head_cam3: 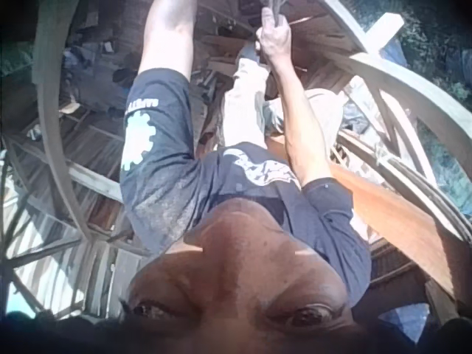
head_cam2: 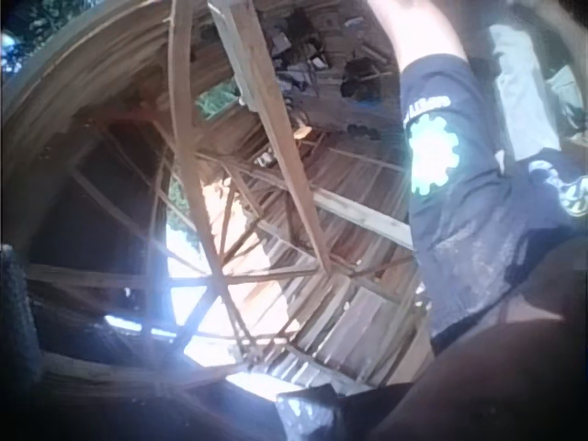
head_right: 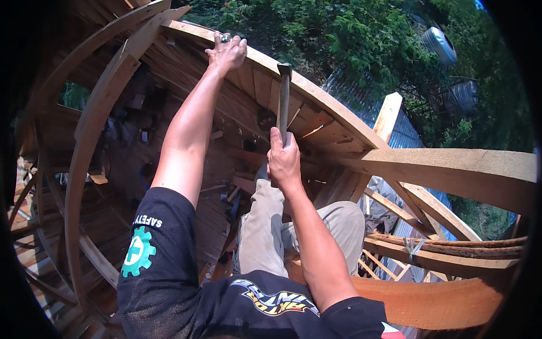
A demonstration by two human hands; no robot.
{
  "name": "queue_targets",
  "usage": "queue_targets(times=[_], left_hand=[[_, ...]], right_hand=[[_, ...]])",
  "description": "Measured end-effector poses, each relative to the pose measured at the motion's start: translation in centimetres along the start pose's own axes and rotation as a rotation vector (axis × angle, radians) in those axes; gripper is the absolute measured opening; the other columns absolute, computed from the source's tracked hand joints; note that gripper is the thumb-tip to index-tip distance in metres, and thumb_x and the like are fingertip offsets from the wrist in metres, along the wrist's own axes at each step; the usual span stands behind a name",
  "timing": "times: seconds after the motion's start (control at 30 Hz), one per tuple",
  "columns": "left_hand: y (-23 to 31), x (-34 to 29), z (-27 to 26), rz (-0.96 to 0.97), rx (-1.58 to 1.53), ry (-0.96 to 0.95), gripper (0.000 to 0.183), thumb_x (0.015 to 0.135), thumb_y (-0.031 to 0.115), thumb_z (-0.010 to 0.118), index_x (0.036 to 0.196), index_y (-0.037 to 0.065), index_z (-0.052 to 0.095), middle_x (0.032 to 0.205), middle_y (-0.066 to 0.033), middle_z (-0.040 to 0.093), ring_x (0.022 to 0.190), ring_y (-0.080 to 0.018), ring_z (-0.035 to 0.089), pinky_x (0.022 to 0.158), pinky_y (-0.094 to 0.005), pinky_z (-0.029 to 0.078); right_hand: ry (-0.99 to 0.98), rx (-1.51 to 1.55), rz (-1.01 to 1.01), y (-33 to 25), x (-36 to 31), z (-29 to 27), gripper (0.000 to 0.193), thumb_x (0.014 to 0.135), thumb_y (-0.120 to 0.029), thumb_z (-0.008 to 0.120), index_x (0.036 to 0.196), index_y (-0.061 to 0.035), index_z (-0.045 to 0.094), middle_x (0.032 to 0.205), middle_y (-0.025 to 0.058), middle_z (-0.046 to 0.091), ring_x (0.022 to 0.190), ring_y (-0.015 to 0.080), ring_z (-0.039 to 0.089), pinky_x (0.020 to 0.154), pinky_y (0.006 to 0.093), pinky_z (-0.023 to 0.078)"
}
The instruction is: The person hammers nails into a wooden board to secure it to a curved wooden structure, alternating between positioning the board and striking nails with a hammer.
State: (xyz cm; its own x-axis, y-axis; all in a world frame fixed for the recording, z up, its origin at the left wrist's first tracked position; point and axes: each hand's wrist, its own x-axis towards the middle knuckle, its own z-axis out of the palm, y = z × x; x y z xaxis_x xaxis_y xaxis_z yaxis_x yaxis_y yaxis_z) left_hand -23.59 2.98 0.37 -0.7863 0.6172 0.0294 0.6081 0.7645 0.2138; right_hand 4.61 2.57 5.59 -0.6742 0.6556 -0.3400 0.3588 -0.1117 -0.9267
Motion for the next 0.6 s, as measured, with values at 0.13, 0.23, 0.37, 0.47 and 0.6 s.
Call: queue_targets(times=[0.13,0.23,0.37,0.47,0.6], left_hand=[[0.0,-0.6,-0.4,-0.002,0.005,-0.029,0.047,0.101,0.042,0.031,0.135,0.016,0.052,0.151,-0.0145,0.037,0.146,-0.0421,0.01,0.1,-0.0795,0.026],[-0.8,-0.3,-0.1,-0.009,-0.013,0.005,0.047,0.102,0.043,0.031,0.133,0.015,0.052,0.15,-0.0161,0.036,0.146,-0.0429,0.009,0.099,-0.0801,0.026],[0.1,0.5,0.3,0.006,0.011,-0.081,0.054,0.102,0.051,0.029,0.14,0.017,0.044,0.156,-0.0144,0.029,0.147,-0.0431,0.007,0.102,-0.0799,0.02],[-3.4,-0.1,-0.4,-0.015,0.022,-0.011,0.068,0.099,0.061,0.03,0.151,0.018,0.032,0.159,-0.0135,0.022,0.148,-0.0405,0.007,0.11,-0.0742,0.009],[1.2,-5.4,0.4,0.327,0.109,0.046,0.074,0.095,0.064,0.039,0.154,0.02,0.026,0.161,-0.0128,0.02,0.149,-0.0372,0.012,0.112,-0.0692,0.009]], right_hand=[[-0.02,0.267,0.014,-0.7,-5.1,-0.4,0.04,0.1,-0.047,0.047,0.097,-0.0076,0.045,0.06,0.0013,0.047,0.038,0.0107,0.043,0.037,0.0261,0.04],[0.058,0.483,-0.159,-4.2,-5.1,-2.0,0.044,0.099,-0.051,0.05,0.096,-0.0078,0.042,0.059,0.0,0.044,0.037,0.009,0.043,0.034,0.025,0.039],[0.281,0.608,-0.396,-8.2,-5.9,-4.5,0.023,0.099,-0.024,0.058,0.091,-0.0089,0.043,0.057,-0.0011,0.041,0.038,0.008,0.042,0.035,0.0247,0.04],[0.25,0.732,-0.448,-10.7,-8.3,-2.9,0.017,0.095,-0.008,0.058,0.09,-0.0078,0.042,0.057,-0.0003,0.042,0.037,0.0072,0.04,0.034,0.0249,0.039],[0.288,0.435,-0.501,-9.3,-10.5,-2.0,0.016,0.091,-0.002,0.06,0.086,-0.0064,0.045,0.067,-0.0022,0.045,0.052,0.003,0.041,0.047,0.021,0.035]])
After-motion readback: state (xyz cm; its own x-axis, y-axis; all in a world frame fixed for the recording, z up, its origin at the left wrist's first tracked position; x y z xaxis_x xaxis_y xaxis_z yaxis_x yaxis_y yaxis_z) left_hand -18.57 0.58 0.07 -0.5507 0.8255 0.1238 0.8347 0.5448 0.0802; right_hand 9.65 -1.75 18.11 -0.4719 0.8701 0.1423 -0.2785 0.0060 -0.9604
